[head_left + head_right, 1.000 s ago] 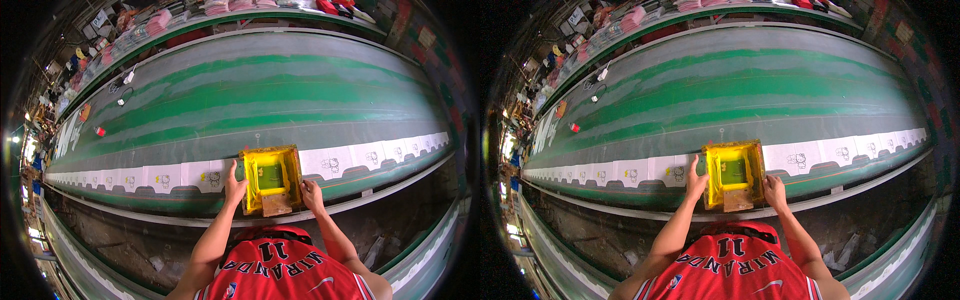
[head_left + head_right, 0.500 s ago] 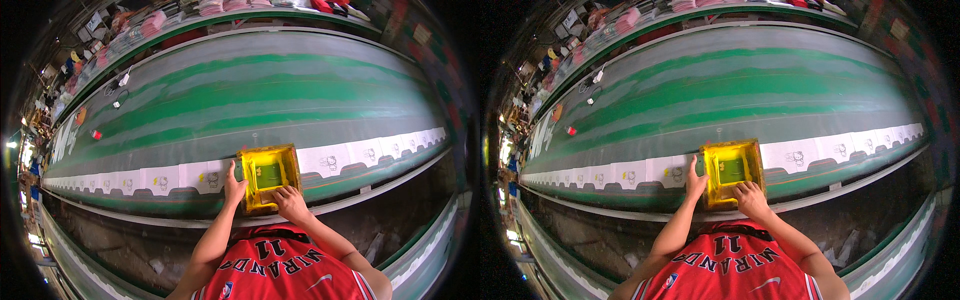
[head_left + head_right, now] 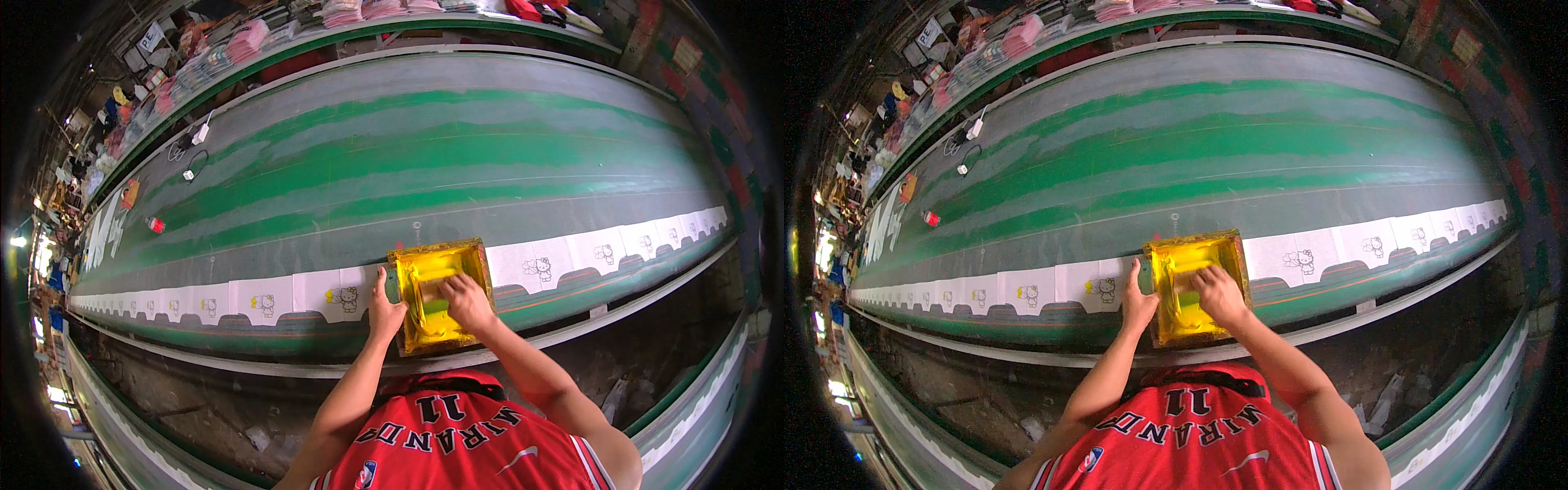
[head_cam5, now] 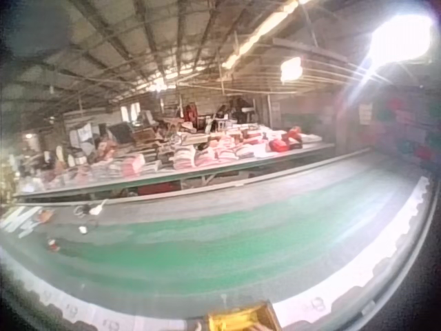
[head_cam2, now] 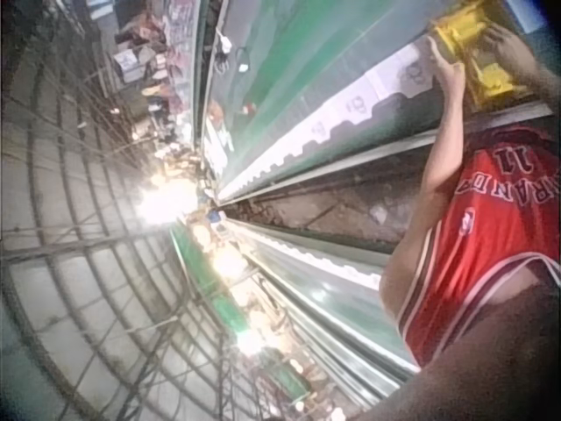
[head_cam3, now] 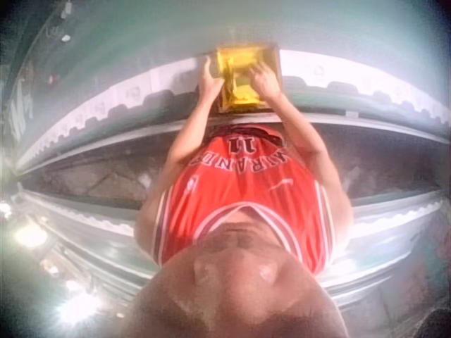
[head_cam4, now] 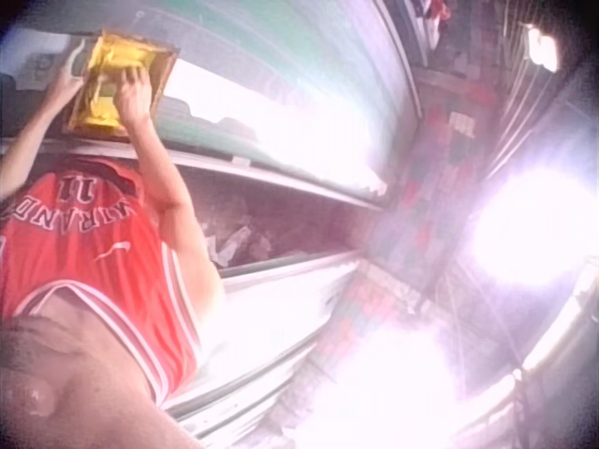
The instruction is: The person performs screen printing on a long white fabric strip with a Hello Kitty pattern, using a yellow screen frame and a squeegee. They repeatedly align the screen, pull the squeegee across to apply ink, lift the screen, and advance the fabric to the next motif. The process continues along the moving strip without visible final drying or packaging.
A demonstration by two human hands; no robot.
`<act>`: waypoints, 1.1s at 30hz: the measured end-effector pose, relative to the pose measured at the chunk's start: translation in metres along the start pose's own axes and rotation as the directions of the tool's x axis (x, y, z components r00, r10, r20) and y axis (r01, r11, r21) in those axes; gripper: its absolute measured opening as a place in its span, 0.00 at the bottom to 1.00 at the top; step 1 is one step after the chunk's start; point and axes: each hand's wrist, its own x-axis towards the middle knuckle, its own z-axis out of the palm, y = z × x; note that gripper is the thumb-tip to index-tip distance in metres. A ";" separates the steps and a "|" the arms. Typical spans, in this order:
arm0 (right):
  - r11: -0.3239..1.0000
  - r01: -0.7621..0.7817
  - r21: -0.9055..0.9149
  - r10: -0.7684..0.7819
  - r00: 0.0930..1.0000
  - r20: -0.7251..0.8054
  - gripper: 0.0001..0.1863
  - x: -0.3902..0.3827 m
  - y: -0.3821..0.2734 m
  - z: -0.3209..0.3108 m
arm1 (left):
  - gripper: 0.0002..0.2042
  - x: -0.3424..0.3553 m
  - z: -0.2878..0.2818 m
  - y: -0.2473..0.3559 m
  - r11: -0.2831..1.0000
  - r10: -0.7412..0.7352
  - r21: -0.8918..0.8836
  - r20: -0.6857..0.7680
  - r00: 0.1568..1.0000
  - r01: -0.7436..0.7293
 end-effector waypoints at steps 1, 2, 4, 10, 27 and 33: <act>0.998 -0.032 0.050 0.031 0.999 0.032 0.11 0.017 0.006 -0.002 | 0.49 0.000 0.000 -0.001 1.000 -0.006 -0.001 0.002 1.000 0.006; 0.993 -0.062 0.101 0.056 0.996 0.066 0.10 0.034 0.011 -0.002 | 0.49 0.001 -0.001 -0.004 1.000 -0.014 0.000 0.000 1.000 0.014; 0.994 -0.048 0.094 0.041 0.996 0.075 0.09 0.061 0.007 -0.022 | 0.50 -0.001 -0.002 -0.013 0.996 0.084 0.036 -0.020 0.996 -0.083; 0.994 -0.099 0.049 0.093 0.990 0.109 0.09 0.032 0.008 0.001 | 0.49 0.000 0.000 -0.004 0.999 0.033 0.005 -0.020 0.999 -0.033; 0.988 0.024 0.153 -0.029 0.999 0.030 0.21 -0.081 0.005 -0.081 | 0.50 -0.017 0.038 0.047 0.991 0.137 0.007 -0.089 0.987 -0.136; 0.992 -0.004 0.127 0.003 1.000 0.006 0.18 -0.120 0.093 -0.133 | 0.50 -0.020 0.147 0.090 0.978 0.005 -0.209 0.000 1.000 -0.005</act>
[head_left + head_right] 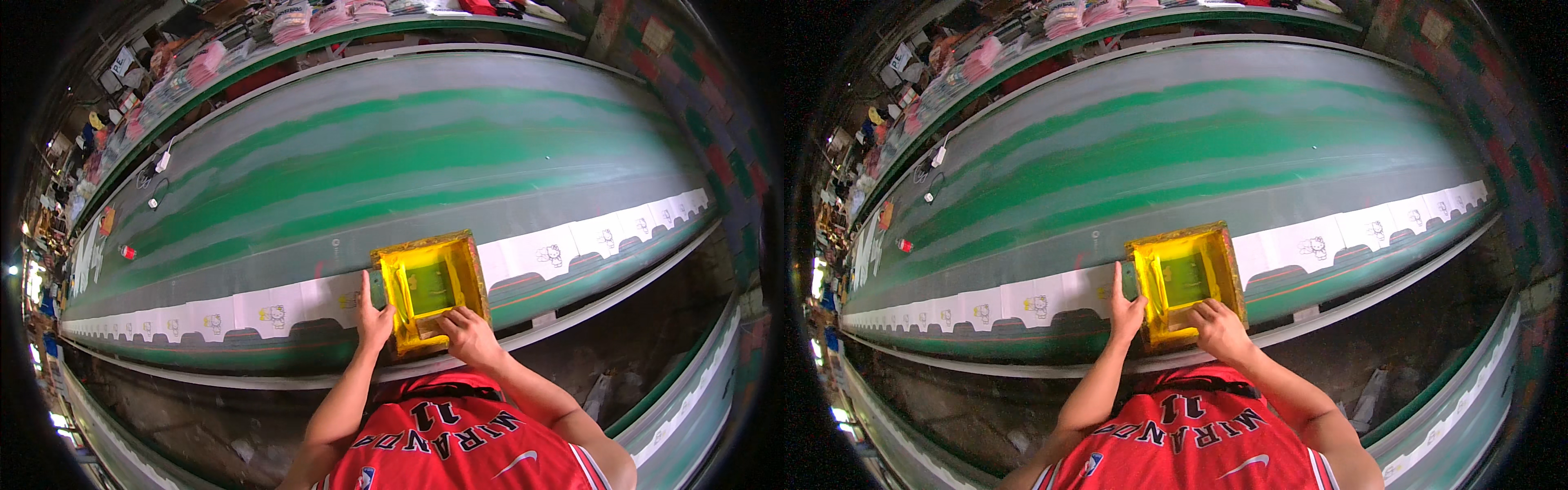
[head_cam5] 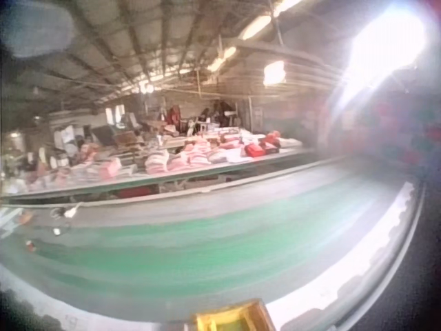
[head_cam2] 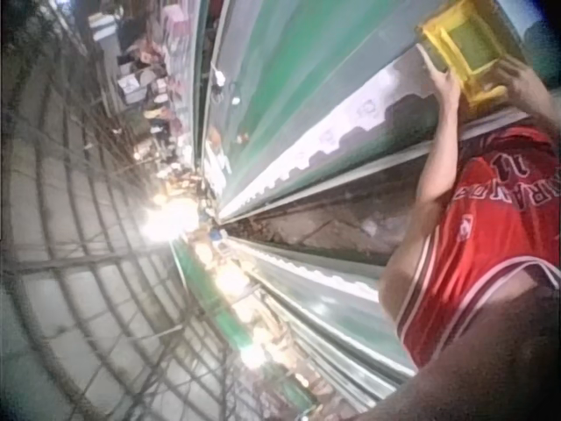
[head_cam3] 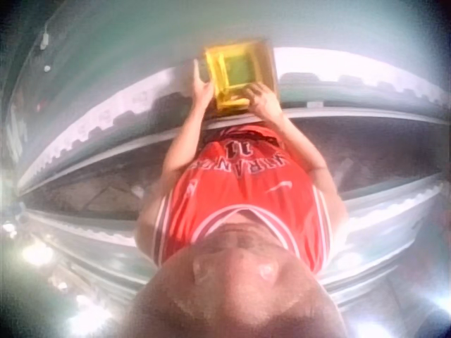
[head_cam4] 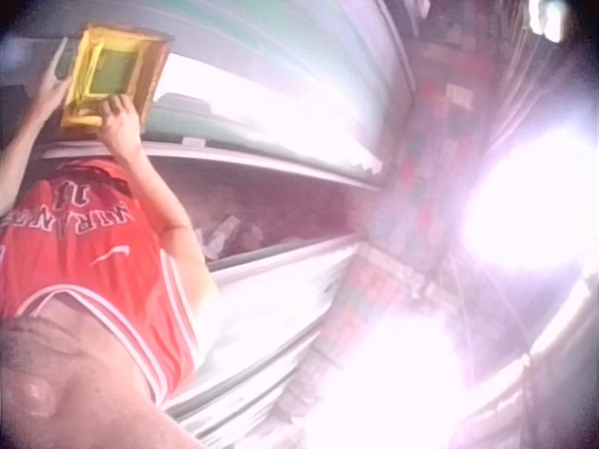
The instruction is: The person performs screen printing on a long white fabric strip with a Hello Kitty pattern, using a yellow screen frame and a squeegee. They repeatedly align the screen, pull the squeegee across to apply ink, lift the screen, and advance the fabric to the next motif. The process continues along the moving strip without visible final drying or packaging.
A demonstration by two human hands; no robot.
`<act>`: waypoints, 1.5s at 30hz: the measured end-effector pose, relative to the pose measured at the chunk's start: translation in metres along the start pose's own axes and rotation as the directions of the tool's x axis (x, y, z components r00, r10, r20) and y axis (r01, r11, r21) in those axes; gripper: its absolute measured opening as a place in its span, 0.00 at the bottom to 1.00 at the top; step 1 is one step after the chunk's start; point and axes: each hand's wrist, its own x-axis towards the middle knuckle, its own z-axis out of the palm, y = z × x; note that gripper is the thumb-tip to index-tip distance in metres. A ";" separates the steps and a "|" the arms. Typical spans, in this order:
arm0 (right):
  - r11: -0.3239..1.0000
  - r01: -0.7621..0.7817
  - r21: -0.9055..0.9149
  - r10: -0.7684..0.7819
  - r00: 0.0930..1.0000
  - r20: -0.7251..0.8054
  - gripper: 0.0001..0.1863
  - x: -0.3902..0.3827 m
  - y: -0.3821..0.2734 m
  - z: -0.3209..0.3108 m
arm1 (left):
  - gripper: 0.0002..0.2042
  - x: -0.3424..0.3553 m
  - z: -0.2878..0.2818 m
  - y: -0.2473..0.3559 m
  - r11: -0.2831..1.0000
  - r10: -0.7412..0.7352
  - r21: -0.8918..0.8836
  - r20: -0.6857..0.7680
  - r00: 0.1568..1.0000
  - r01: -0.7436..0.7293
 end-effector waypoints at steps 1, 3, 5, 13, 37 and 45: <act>1.000 -0.007 -0.014 0.007 1.000 0.006 0.16 -0.009 0.014 -0.007 | 0.50 -0.001 0.016 0.009 0.997 -0.069 -0.027 0.038 0.997 0.070; 0.999 -0.018 -0.041 0.019 1.000 0.018 0.12 -0.024 0.042 -0.017 | 0.50 -0.004 0.051 0.015 0.999 -0.027 -0.040 0.020 0.999 0.027; 0.999 -0.026 -0.022 0.026 1.000 0.010 0.13 -0.032 0.061 -0.028 | 0.50 -0.003 0.072 0.025 0.993 -0.121 -0.009 0.056 0.991 0.122; 0.997 -0.011 0.071 0.010 1.000 0.012 0.12 -0.046 0.090 -0.040 | 0.48 -0.006 0.097 0.032 0.997 -0.078 0.020 -0.002 0.997 0.078; 0.999 0.014 0.046 -0.018 0.995 0.098 0.16 -0.057 0.090 -0.030 | 0.46 -0.003 0.095 0.035 0.989 -0.131 0.063 0.017 0.991 0.130; 1.000 -0.011 0.009 0.011 1.000 0.004 0.07 0.033 0.139 -0.006 | 0.45 -0.004 0.095 0.054 0.990 -0.080 0.114 -0.016 0.997 0.081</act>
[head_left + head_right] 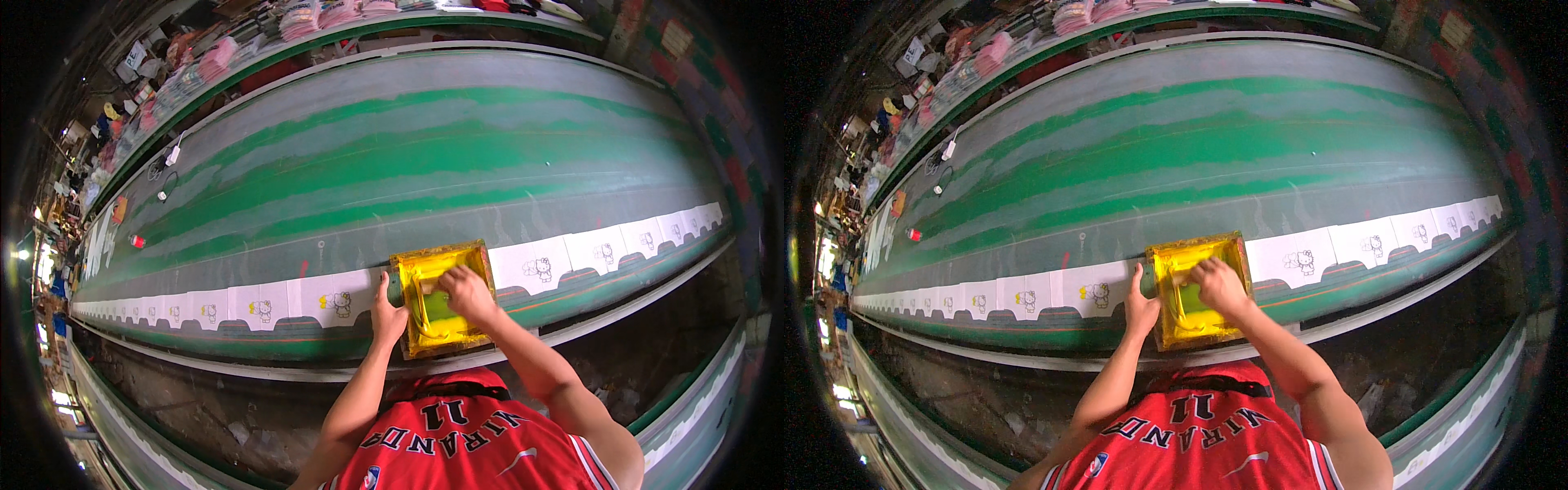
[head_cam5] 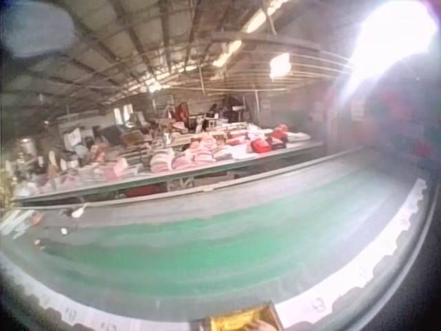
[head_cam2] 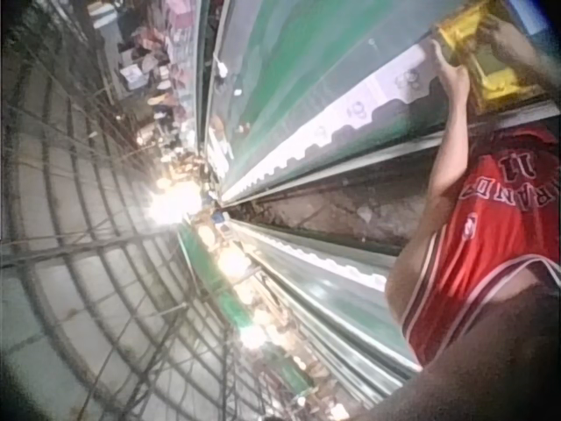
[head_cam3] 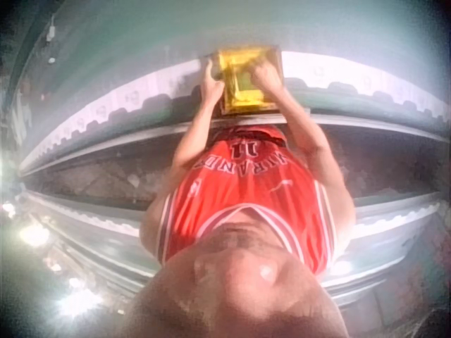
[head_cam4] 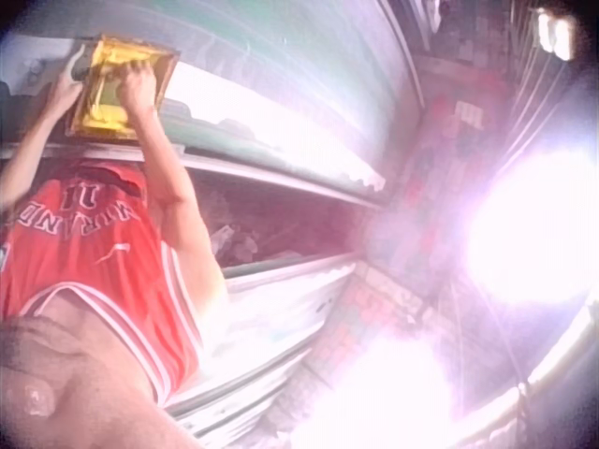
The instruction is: The person performs screen printing on a long white fabric strip with a Hello Kitty pattern, using a yellow screen frame and a squeegee. They repeatedly align the screen, pull the squeegee across to apply ink, lift the screen, and advance the fabric to the next motif. The process continues along the moving strip without visible final drying or packaging.
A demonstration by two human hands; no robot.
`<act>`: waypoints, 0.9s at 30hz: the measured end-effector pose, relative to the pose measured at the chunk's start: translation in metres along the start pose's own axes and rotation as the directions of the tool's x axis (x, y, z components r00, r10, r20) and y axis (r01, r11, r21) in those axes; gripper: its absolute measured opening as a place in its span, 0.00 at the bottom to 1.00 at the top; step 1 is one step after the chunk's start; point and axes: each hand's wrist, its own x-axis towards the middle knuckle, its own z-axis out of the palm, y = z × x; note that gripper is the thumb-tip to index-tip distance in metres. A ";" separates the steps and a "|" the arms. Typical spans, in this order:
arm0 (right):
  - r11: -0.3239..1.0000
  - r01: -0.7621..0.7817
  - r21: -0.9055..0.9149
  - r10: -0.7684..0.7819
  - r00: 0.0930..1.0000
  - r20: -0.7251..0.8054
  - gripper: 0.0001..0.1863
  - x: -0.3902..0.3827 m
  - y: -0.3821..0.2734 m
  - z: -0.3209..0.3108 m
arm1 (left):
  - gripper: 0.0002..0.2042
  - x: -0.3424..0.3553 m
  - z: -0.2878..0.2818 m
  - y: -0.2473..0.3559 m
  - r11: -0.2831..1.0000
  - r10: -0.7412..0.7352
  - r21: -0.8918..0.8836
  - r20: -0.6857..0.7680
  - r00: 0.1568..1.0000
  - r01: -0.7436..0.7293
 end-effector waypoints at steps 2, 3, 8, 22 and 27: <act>0.995 -0.073 0.068 0.074 0.997 -0.021 0.03 0.033 0.005 -0.005 | 0.45 0.001 -0.002 -0.014 1.000 0.008 -0.010 0.018 1.000 -0.007; 0.996 -0.064 0.069 0.065 0.998 -0.014 0.02 0.044 0.004 -0.010 | 0.46 0.003 -0.002 -0.021 1.000 0.013 -0.014 0.028 1.000 -0.013; 0.997 -0.073 -0.034 0.074 0.996 0.048 0.12 0.001 -0.001 0.004 | 0.47 0.002 0.002 -0.019 0.998 0.051 0.025 0.015 0.999 -0.051; 1.000 0.013 0.019 -0.014 0.999 0.035 0.20 -0.096 -0.036 -0.058 | 0.47 -0.010 0.020 0.011 0.980 0.161 -0.106 -0.067 0.985 -0.167; 1.000 0.020 -0.022 -0.021 0.999 -0.044 0.15 -0.119 0.025 -0.105 | 0.47 -0.013 0.097 0.050 0.968 0.121 -0.217 -0.036 0.992 -0.126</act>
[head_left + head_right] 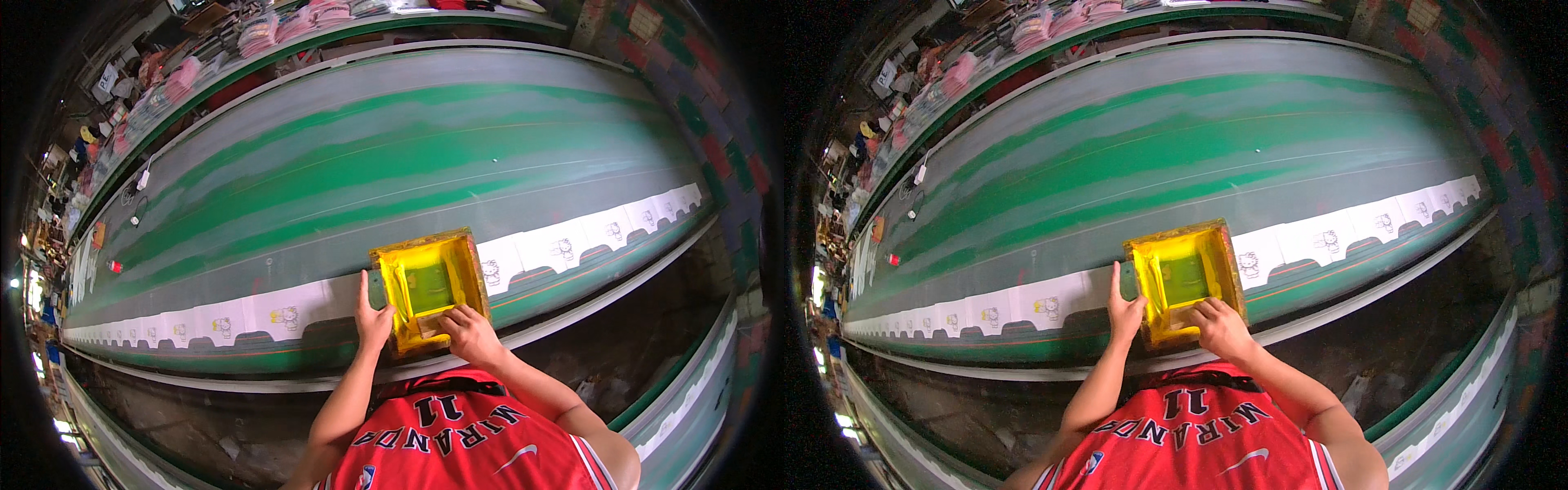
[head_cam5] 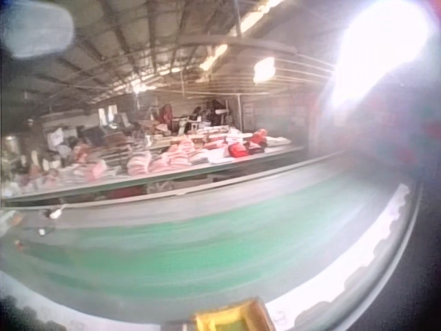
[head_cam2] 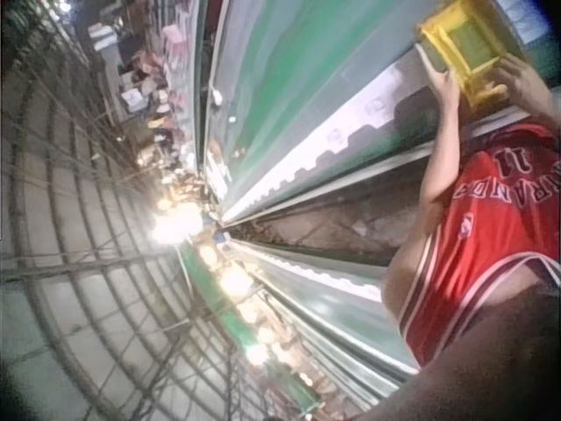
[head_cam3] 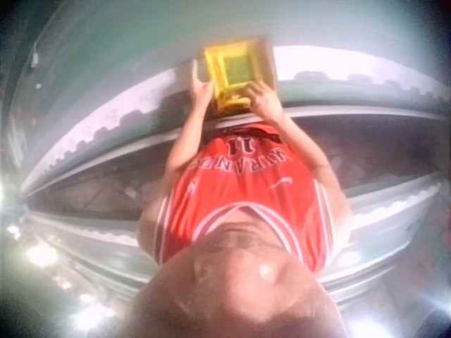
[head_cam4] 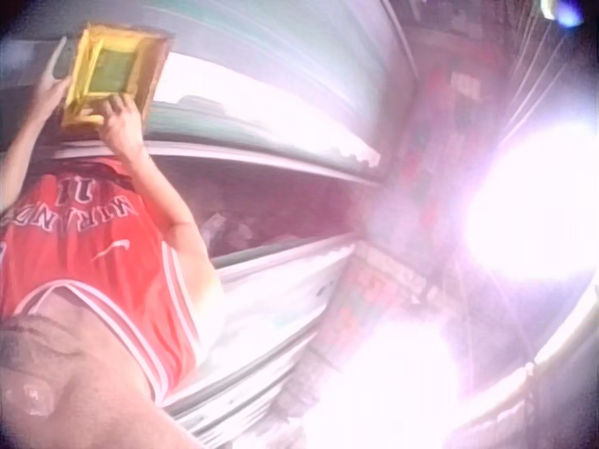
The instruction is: The person performs screen printing on a long white fabric strip with a Hello Kitty pattern, using a yellow screen frame and a squeegee. They repeatedly align the screen, pull the squeegee across to apply ink, lift the screen, and advance the fabric to the next motif. The process continues along the moving strip without visible final drying or packaging.
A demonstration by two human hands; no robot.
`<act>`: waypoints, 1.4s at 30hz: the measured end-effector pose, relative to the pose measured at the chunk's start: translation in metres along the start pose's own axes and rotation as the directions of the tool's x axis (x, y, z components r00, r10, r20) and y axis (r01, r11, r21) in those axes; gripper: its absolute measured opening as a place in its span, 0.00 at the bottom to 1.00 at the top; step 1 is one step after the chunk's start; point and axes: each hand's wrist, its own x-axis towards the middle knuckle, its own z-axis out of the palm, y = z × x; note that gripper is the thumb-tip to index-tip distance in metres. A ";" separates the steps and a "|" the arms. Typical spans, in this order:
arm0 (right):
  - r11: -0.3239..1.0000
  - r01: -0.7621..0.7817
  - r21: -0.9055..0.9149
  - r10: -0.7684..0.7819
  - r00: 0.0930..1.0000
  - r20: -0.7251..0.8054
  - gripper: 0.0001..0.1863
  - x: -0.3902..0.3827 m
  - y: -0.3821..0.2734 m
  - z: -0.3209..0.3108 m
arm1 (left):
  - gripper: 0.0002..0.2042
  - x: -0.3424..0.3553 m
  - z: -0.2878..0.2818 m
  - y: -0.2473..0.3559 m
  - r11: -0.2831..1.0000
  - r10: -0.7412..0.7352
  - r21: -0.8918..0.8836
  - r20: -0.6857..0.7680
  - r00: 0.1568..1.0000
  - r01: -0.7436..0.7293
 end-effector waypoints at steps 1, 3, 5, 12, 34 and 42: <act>1.000 -0.010 -0.003 0.010 1.000 0.015 0.16 -0.006 0.013 -0.009 | 0.47 -0.002 0.019 0.007 0.999 -0.044 -0.025 0.016 0.999 0.045; 1.000 -0.028 -0.010 0.029 0.999 0.046 0.16 -0.021 0.042 -0.030 | 0.48 -0.005 0.059 0.007 0.999 -0.001 -0.055 0.005 1.000 0.002; 0.998 -0.056 -0.013 0.057 0.995 0.081 0.19 -0.035 0.066 -0.046 | 0.48 -0.010 0.093 0.012 0.995 -0.079 -0.064 0.026 0.997 0.080; 0.999 -0.036 0.022 0.033 0.993 0.111 0.14 -0.068 0.118 -0.060 | 0.48 -0.021 0.144 0.011 0.978 -0.208 0.033 0.034 0.978 0.207; 0.999 0.041 -0.028 -0.039 0.997 0.072 0.10 0.002 0.177 -0.036 | 0.47 -0.017 0.147 0.024 0.972 -0.189 0.149 0.044 0.981 0.180; 1.000 0.024 -0.015 -0.023 0.999 0.046 0.10 0.016 0.164 -0.047 | 0.49 -0.017 0.146 0.015 0.966 -0.145 0.220 0.031 0.989 0.135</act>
